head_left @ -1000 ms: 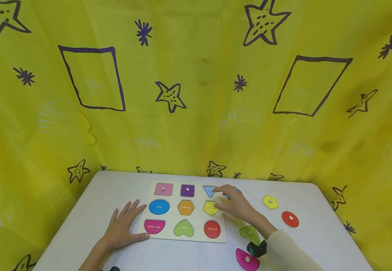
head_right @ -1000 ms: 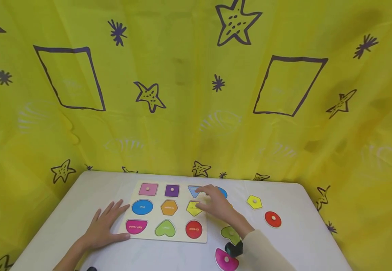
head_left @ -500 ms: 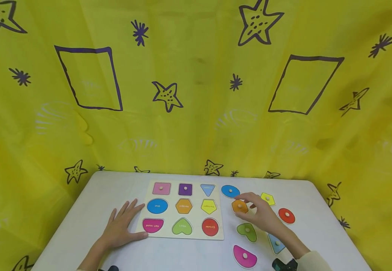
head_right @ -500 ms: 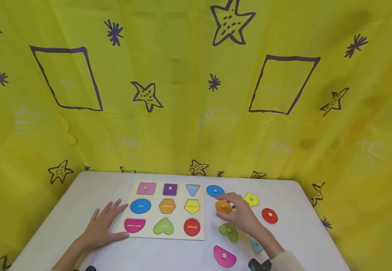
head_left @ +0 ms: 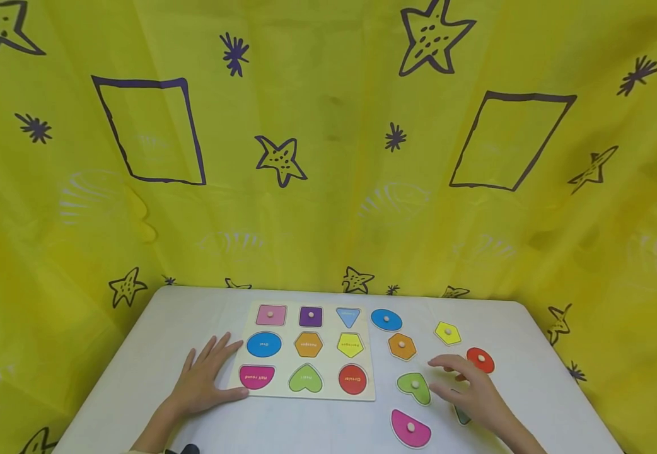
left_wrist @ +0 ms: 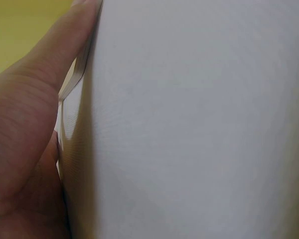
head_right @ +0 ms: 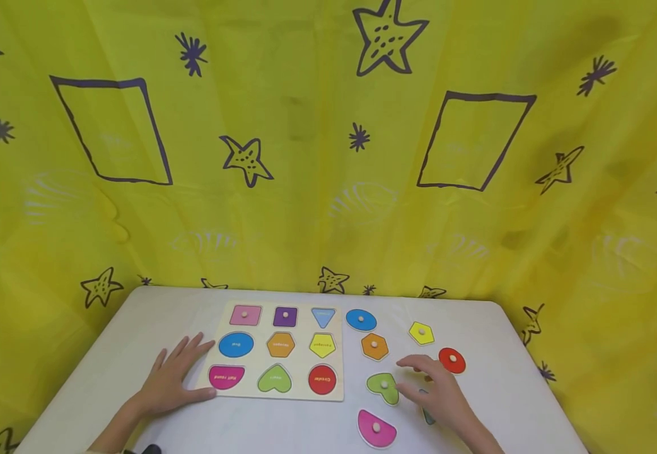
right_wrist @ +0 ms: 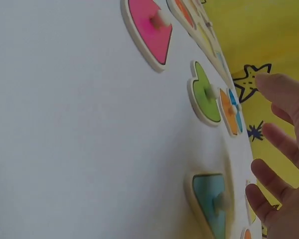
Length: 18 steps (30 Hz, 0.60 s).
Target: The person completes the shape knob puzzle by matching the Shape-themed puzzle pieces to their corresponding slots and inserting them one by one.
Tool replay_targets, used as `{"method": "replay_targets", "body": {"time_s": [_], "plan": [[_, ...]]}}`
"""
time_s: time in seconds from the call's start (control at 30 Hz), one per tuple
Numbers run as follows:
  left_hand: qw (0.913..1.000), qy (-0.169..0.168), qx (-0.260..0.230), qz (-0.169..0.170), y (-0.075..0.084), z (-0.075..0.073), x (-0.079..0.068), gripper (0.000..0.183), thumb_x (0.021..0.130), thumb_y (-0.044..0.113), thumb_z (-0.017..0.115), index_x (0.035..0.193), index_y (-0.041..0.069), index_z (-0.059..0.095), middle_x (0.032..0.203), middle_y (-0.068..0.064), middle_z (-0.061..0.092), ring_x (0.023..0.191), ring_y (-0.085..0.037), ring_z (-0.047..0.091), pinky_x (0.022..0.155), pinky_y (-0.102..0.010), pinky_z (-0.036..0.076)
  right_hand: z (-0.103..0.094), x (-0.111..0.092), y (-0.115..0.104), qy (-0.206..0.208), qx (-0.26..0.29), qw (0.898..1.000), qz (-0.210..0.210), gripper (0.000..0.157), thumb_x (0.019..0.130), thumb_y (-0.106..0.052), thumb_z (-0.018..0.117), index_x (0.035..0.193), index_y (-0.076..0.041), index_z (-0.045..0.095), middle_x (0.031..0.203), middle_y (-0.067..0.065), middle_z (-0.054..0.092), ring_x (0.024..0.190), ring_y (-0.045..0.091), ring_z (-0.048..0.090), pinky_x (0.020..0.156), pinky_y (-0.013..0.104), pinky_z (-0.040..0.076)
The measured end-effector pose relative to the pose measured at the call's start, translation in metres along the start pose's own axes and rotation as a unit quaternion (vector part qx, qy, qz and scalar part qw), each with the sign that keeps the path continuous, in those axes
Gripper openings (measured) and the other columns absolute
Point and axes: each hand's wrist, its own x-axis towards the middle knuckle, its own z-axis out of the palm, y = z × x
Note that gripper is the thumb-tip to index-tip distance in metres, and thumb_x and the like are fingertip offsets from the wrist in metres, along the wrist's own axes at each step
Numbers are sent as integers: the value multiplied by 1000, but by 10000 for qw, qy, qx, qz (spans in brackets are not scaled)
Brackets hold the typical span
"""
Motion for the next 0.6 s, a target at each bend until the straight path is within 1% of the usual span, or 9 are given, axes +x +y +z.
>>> {"method": "replay_targets", "body": {"time_s": [0.1,0.2,0.33,0.43,0.6], "plan": [[10000,3,-2,-9,1,0,0,104,69,71,79,154,19,48,163,-19,35,152,-48,19,115,-78,3,-2,-8,8,-96,-166,9988,440,40,86,-30,85,122,-19,71,122,-3,68,111,22,59,93,40,54],[10000,27,2,8,1,0,0,104,69,72,79,153,19,49,163,-19,36,151,-48,19,115,-78,3,-3,-16,18,-93,-340,9970,693,42,86,-34,85,122,-18,72,124,0,69,112,23,59,95,45,53],[9998,148,-137,83,2,0,-1,103,68,70,82,151,17,51,161,-21,38,150,-49,21,114,-79,3,-4,-25,30,-18,-483,9935,1028,43,84,-39,85,122,-21,73,125,-1,69,111,21,56,96,42,53],[9994,228,-217,136,2,0,-2,103,66,68,83,150,16,53,160,-22,39,149,-50,22,113,-79,4,-3,-30,37,-18,-414,9914,1243,47,83,-42,85,123,-22,73,128,0,67,113,21,53,96,40,52],[9998,150,-124,104,2,1,-1,103,68,69,82,152,17,51,161,-21,37,150,-50,20,114,-79,3,-5,-37,42,-85,-290,9897,1396,51,82,-43,86,126,-23,71,134,4,64,119,26,52,99,43,51]]}}
